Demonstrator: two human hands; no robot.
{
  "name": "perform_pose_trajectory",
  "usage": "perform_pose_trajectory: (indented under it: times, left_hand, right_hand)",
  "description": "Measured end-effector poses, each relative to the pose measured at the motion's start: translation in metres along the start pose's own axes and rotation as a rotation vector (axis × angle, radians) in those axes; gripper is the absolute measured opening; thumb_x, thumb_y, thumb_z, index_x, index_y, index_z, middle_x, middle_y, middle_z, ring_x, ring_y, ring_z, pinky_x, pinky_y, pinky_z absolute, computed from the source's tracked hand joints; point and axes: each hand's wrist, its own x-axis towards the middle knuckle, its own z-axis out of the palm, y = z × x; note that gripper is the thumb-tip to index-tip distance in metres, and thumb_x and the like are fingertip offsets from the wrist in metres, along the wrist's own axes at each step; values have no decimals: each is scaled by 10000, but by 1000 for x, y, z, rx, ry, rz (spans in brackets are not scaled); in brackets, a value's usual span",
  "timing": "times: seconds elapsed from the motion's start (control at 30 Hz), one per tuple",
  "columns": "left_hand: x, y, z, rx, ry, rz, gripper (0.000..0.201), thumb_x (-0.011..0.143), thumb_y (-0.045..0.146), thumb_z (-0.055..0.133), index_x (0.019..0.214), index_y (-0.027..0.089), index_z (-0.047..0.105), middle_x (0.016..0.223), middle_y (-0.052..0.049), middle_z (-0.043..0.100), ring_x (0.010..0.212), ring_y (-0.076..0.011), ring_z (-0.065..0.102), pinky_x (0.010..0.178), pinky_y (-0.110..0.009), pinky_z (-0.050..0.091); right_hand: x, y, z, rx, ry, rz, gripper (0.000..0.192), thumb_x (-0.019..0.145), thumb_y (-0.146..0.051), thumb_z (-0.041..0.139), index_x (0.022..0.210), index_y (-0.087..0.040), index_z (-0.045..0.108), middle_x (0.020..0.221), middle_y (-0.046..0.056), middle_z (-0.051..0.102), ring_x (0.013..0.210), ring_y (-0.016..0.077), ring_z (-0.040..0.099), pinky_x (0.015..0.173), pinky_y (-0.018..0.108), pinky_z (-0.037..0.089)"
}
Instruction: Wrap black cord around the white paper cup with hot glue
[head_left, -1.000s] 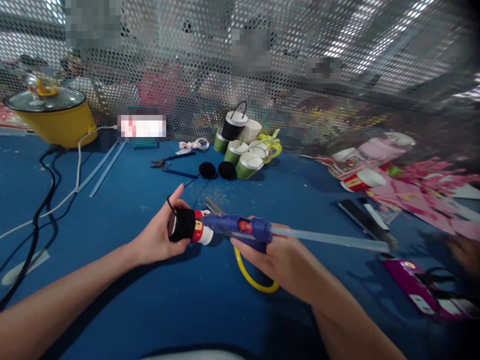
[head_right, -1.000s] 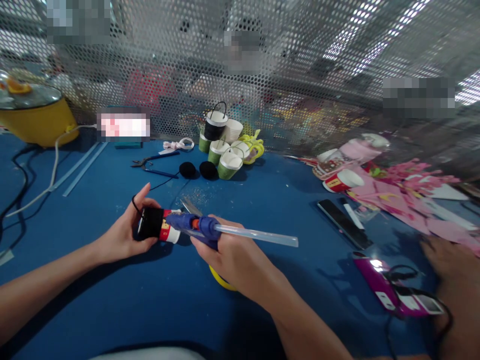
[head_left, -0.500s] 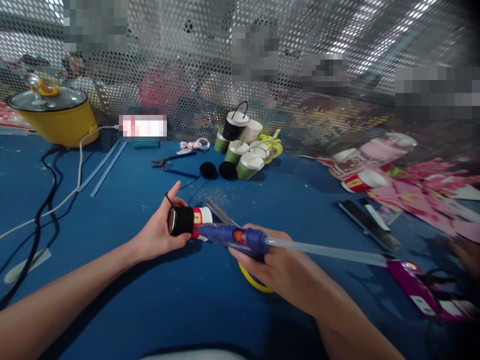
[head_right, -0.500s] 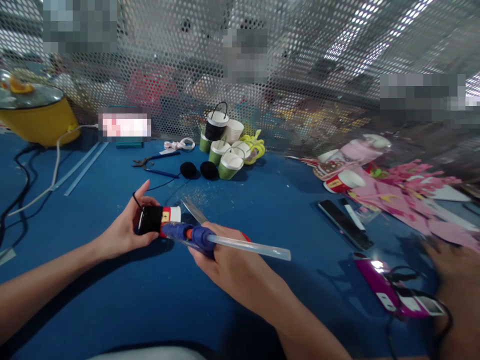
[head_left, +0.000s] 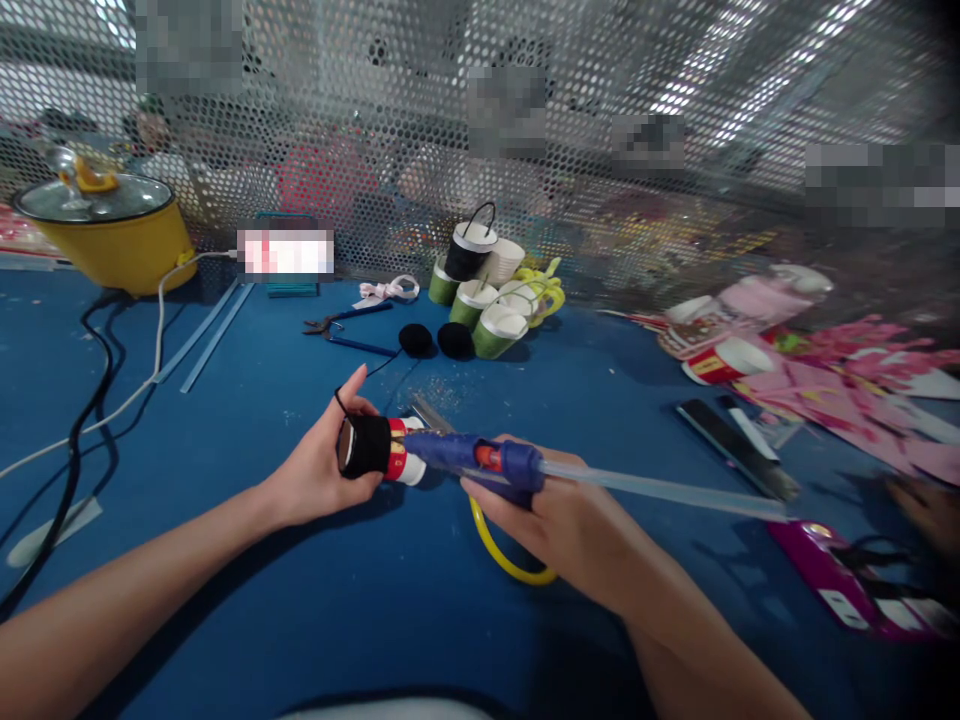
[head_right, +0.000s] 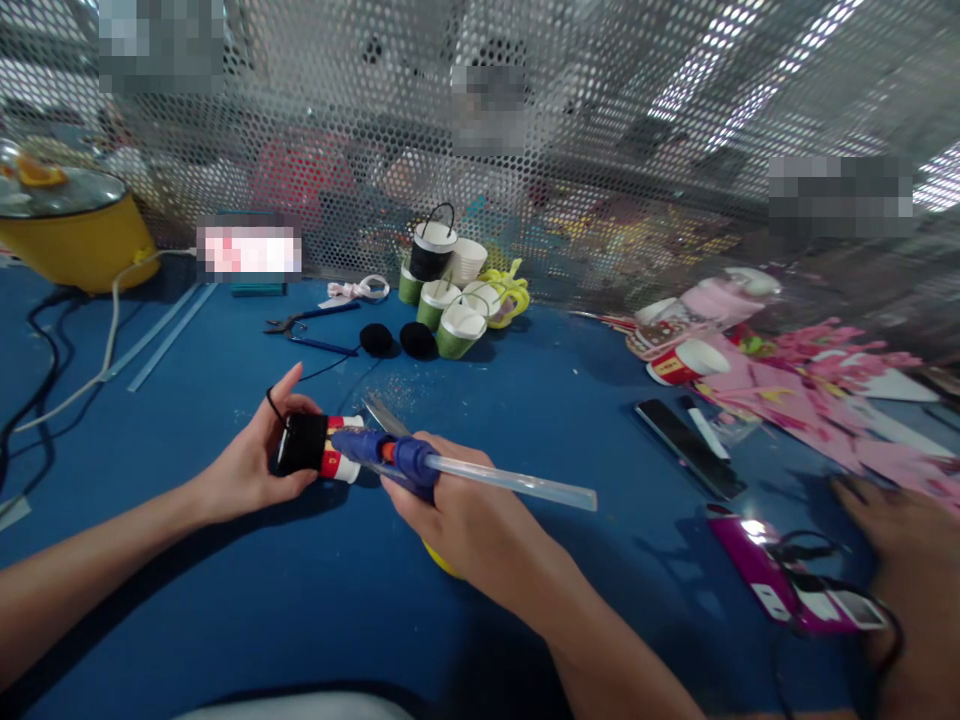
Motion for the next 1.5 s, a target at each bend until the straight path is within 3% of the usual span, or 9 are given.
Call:
perform_pose_trajectory:
  times: [0.8, 0.97, 1.3, 1.5]
  left_hand:
    - [3, -1, -1, -109, 41, -112, 996, 621, 161, 652, 1382, 261, 18, 1049, -46, 424, 878, -173, 507, 709, -283, 467]
    - [3, -1, 0, -81, 35, -102, 963, 632, 137, 618, 1381, 265, 26, 1048, -49, 423, 863, -168, 511, 687, -272, 466]
    - [-1, 1, 1, 13, -14, 2, 951, 647, 110, 590, 1383, 276, 11, 1060, -57, 426, 852, -171, 512, 678, -275, 465]
    - [-1, 3, 3, 56, -40, 87, 929, 657, 84, 572, 1383, 263, 21, 1051, -67, 432, 884, -185, 503, 713, -285, 467]
  right_hand:
    - [-9, -1, 2, -113, -105, 27, 126, 804, -259, 487, 700, -199, 523, 730, 43, 595, 619, 162, 546, 570, 289, 435]
    - [-7, 1, 1, -29, -96, 33, 92, 818, -262, 477, 773, -206, 533, 708, 15, 596, 609, 145, 544, 582, 275, 436]
    - [0, 1, -1, -9, 2, -7, 154, 820, -239, 469, 687, -193, 530, 643, 5, 576, 551, 126, 523, 550, 252, 427]
    - [1, 8, 3, -140, 89, -84, 135, 811, -260, 486, 750, -185, 581, 673, 27, 618, 597, 154, 575, 601, 260, 462]
